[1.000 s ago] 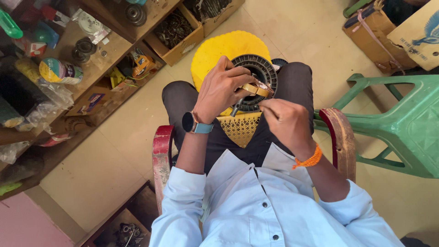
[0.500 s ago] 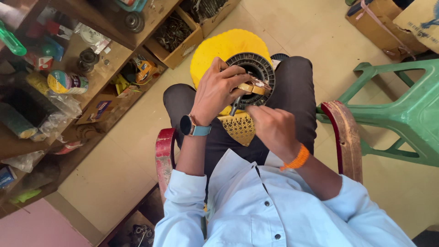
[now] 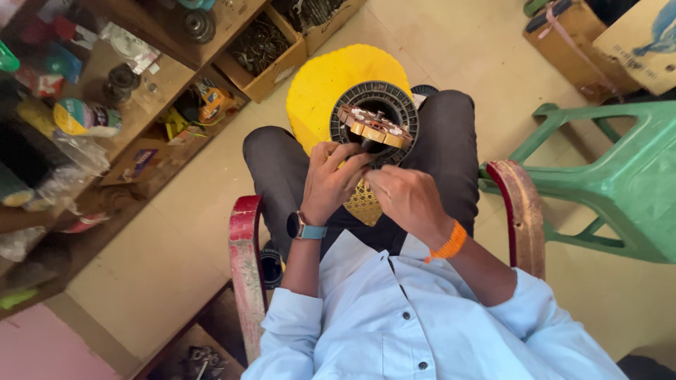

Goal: The person sits on a chair with an electric motor armature resting on a stool in front of them. They hold the armature steady and use a small stick to scrape and clean between the copper commutator segments, rotating the armature to reach different slots.

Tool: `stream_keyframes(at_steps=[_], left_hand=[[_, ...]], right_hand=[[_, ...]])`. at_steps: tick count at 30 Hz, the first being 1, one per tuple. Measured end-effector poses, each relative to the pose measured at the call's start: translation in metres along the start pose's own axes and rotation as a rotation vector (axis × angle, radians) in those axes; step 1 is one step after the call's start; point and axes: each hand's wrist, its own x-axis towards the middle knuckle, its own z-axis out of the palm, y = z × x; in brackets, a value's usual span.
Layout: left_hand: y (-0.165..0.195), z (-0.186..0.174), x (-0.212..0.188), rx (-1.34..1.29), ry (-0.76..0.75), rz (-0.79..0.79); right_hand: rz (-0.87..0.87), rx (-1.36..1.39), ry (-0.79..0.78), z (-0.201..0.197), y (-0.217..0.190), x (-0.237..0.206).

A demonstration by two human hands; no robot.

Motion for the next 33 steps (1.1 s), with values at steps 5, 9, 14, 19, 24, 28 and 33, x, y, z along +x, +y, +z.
stream_keyframes(at_steps=[5,9,14,19,24,28,33], left_hand=[[0.001,0.040,-0.012,-0.594,0.335,-0.503],[0.009,0.062,-0.012,-0.957,0.514,-0.839],[0.011,0.058,-0.001,-0.813,0.505,-0.831],[0.018,0.053,0.015,-0.650,0.434,-0.809],[0.022,0.052,0.023,-0.425,0.378,-0.775],[0.029,0.045,0.024,-0.399,0.373,-0.757],[0.026,0.004,0.031,0.042,0.230,-0.144]], right_hand=[[-0.021,0.140,0.017,-0.046,-0.017,0.013],[0.041,0.212,0.110,-0.054,0.003,0.051],[0.338,0.311,0.061,-0.042,0.034,0.083],[0.334,0.283,0.066,-0.023,0.071,0.095],[0.442,0.291,0.028,-0.011,0.100,0.084],[0.508,0.287,0.032,-0.014,0.113,0.071],[0.544,0.399,0.074,-0.027,0.117,0.058]])
